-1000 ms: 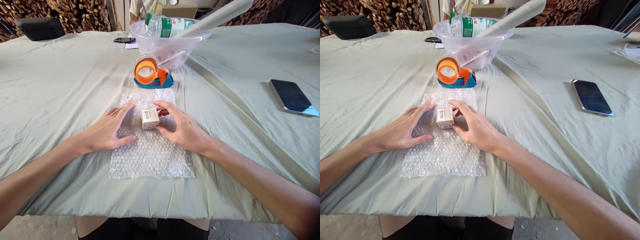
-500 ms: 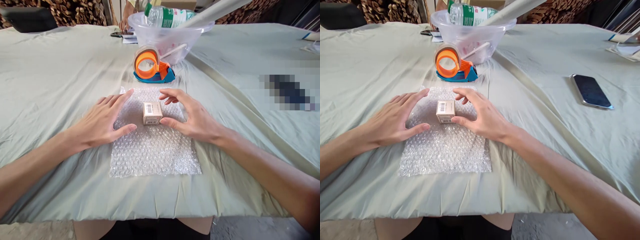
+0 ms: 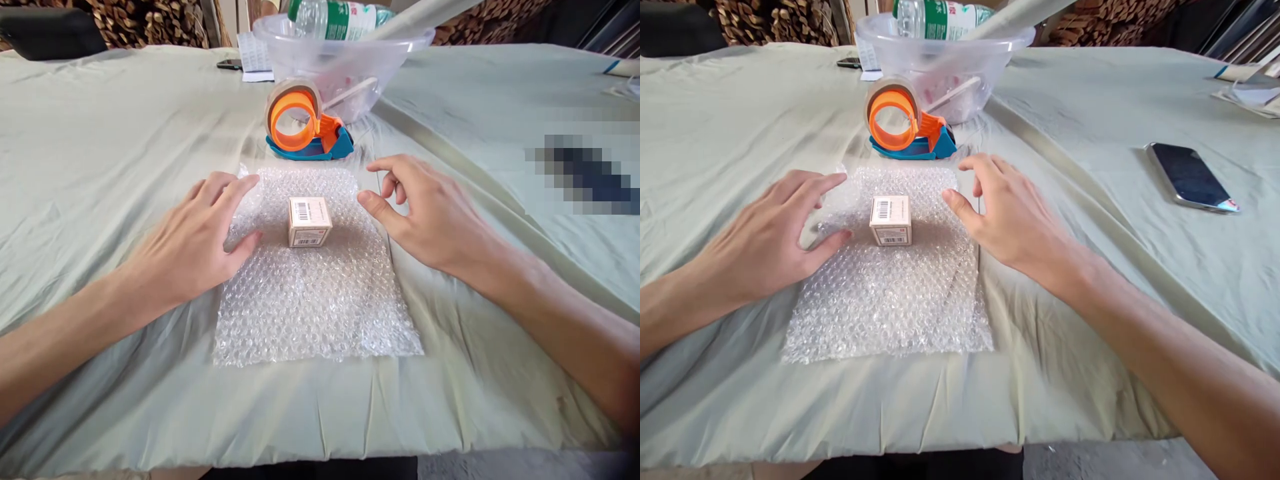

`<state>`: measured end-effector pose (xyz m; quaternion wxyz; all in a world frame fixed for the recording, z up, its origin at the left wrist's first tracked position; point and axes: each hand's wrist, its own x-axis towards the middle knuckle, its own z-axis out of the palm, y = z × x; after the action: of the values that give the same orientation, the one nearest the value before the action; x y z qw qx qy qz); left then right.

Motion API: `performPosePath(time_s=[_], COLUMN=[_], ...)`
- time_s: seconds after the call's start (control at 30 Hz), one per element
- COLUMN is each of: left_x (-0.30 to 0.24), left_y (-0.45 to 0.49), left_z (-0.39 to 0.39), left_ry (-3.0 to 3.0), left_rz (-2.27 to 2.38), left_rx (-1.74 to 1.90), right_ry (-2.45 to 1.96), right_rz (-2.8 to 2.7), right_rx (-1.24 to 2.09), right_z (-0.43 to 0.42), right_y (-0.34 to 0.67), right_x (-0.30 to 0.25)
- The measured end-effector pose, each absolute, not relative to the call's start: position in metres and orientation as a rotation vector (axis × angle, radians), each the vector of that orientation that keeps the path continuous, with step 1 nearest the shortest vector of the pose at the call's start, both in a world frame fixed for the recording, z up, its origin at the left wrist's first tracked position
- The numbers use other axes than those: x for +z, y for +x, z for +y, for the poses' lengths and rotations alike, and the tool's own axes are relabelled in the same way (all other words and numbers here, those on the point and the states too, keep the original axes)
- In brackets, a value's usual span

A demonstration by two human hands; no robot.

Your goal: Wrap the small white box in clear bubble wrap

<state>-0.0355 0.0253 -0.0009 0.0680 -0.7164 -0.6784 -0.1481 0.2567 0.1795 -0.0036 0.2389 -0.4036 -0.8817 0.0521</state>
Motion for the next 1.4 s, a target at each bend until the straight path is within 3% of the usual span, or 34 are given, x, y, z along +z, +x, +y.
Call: performPosePath(time_s=[0.23,0.6,0.83,1.13,1.4], left_x=[-0.005,-0.005,-0.005,0.001,0.007], left_y=[-0.025,-0.015,-0.005,0.007,0.008], left_z=[0.022,0.024,0.017,0.017,0.019], left_ry=[-2.206,-1.914,-1.625,-1.527,-1.789], left_rz=[-2.112,-2.365,-2.511,-2.529,-2.374], left_rx=[-0.818,-1.911,-2.244,-2.396,-2.162], right_ry=[-1.186,-1.090,-1.160,-0.691,-0.377], right_rz=[-2.496,-1.540,-1.304,-1.590,-2.197], right_rx=[0.359,1.285,1.617,1.655,0.766], right_z=[0.167,0.156,0.145,0.143,0.141], right_y=[0.249,0.243,0.234,0.234,0.236], right_x=[-0.010,-0.005,0.001,-0.012,-0.015])
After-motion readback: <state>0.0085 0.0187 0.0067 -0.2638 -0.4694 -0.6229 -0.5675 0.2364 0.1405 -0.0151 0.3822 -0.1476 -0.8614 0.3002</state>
